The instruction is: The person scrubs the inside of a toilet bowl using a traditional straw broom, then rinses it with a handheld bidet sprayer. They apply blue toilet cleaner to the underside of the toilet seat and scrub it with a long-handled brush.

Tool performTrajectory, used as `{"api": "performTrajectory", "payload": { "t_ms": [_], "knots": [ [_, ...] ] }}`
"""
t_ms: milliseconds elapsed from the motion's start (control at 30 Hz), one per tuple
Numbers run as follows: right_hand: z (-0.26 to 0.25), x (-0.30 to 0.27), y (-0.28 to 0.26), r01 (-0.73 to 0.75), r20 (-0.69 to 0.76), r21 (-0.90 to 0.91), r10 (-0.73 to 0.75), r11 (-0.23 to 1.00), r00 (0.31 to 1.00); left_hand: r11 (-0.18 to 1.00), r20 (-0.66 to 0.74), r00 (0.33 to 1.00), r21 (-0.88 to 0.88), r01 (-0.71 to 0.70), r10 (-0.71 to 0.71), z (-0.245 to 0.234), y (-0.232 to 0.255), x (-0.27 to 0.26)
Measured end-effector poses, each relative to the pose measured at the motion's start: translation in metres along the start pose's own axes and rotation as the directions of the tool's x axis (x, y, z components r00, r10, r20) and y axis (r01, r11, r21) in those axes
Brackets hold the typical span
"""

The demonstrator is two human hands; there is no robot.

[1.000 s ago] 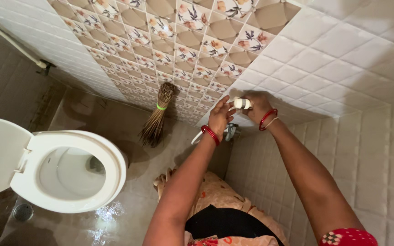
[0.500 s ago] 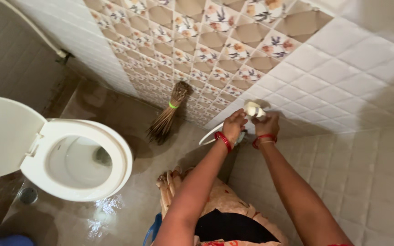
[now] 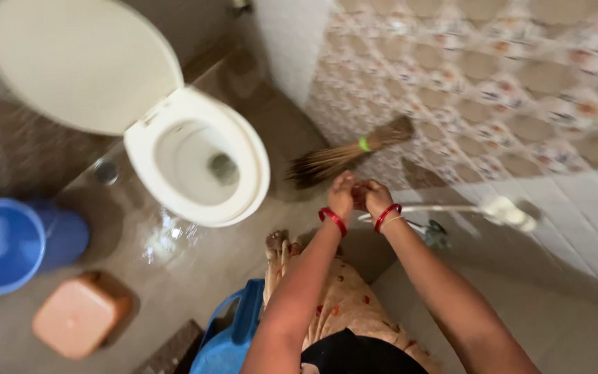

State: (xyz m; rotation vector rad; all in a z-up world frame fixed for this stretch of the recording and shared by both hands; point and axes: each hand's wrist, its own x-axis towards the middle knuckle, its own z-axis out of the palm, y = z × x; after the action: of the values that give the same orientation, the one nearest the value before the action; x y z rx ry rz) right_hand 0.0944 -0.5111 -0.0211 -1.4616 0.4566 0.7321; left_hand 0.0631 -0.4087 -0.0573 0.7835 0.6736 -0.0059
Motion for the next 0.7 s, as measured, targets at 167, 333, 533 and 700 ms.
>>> {"api": "performTrajectory", "payload": {
  "t_ms": [167,333,533,700],
  "knots": [
    [0.115,0.019,0.017,-0.051,0.196,-0.220,0.095,0.974,0.976,0.983,-0.260,0.965,-0.182,-0.023,-0.025,-0.120,0.059,0.000],
    [0.212,0.035,0.058,-0.037,0.296,-0.368,0.155,0.929,0.942,0.977,-0.467,0.884,-0.196,-0.080,-0.021,-0.226,0.099,-0.020],
    [0.271,0.066,0.119,-0.150,0.316,-0.388,0.284,0.910,0.905,0.962,-0.615,0.779,-0.266,-0.058,-0.123,-0.321,0.096,-0.023],
    [0.275,0.094,0.153,-0.268,0.181,-0.299,0.330,0.916,0.927,0.895,-0.672,0.705,-0.430,-0.119,-0.229,-0.370,0.069,-0.003]
  ]
}}
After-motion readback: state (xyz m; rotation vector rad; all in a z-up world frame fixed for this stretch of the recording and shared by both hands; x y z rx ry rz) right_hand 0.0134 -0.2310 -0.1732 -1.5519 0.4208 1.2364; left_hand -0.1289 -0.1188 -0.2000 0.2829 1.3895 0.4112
